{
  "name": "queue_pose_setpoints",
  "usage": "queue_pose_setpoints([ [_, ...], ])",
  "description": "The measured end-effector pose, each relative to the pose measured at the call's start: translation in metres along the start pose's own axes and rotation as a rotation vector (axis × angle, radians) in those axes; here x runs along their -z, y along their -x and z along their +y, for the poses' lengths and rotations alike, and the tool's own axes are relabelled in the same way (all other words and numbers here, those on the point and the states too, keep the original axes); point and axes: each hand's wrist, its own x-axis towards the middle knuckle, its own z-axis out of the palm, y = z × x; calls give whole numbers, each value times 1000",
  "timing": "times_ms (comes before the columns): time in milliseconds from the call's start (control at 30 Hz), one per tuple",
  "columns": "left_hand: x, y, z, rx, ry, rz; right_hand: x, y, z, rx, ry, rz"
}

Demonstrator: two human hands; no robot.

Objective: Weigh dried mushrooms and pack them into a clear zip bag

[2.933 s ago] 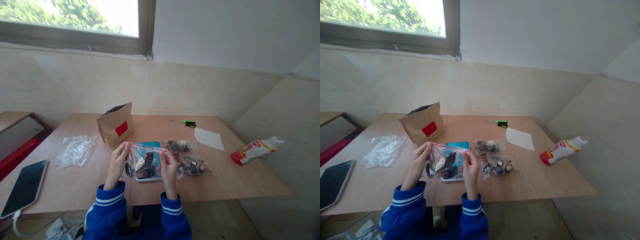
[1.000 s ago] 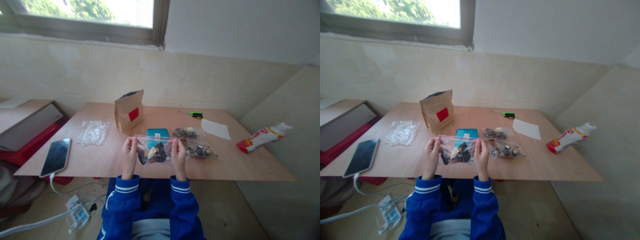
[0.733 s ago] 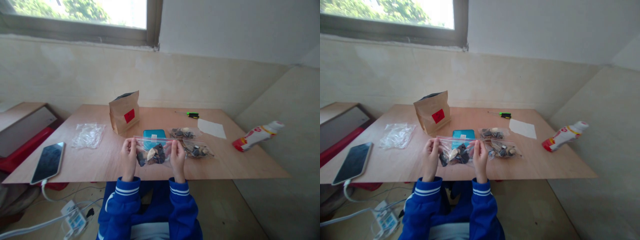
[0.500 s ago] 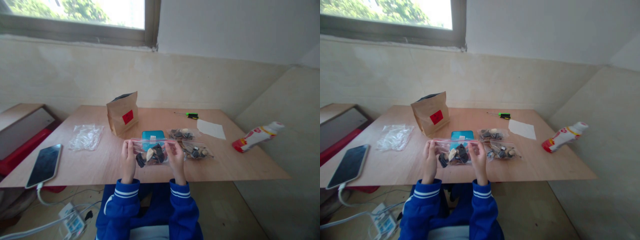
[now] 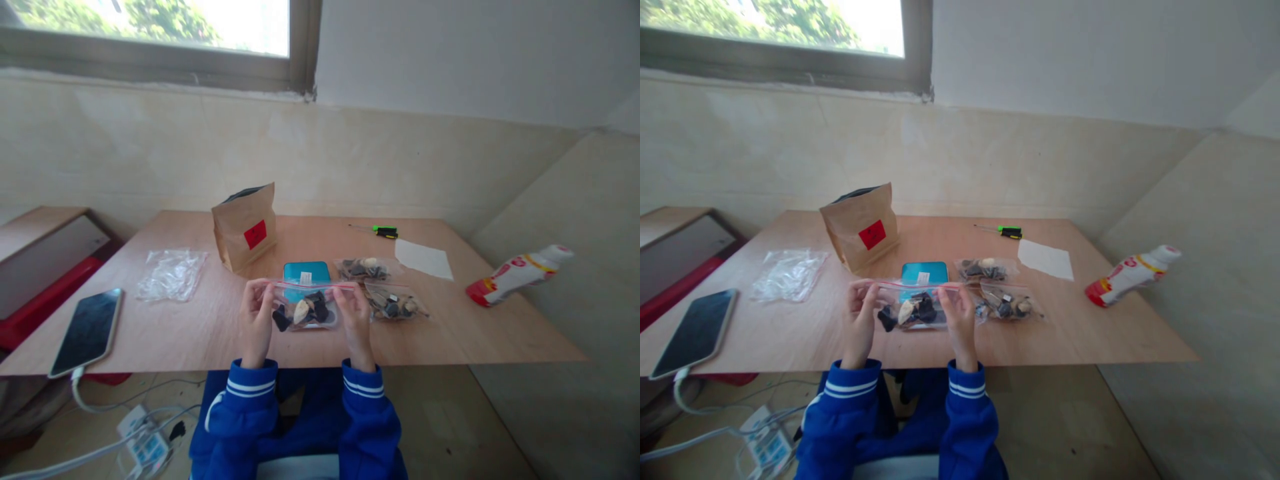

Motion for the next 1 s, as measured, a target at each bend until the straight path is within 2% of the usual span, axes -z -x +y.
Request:
queue_pose_setpoints([
  [133,0,1,0,-10,-22,-1,2,-1,5,-78,-36,-89],
  [233,-1,0,1,0,-18,-40,2,-2,7,-109,10,-43],
  [567,-4,-2,5,11,45,-121,5,1,5,19,36,15],
  [767,-2,-2,9,-25,19,-127,11,-4,5,50,114,-29],
  [900,-2,0,12,-49,-98,-161,11,-3,-16,225,364,48],
  [1000,-4,4,15,-65,-160,-219,2,1,-33,383,532,-58],
])
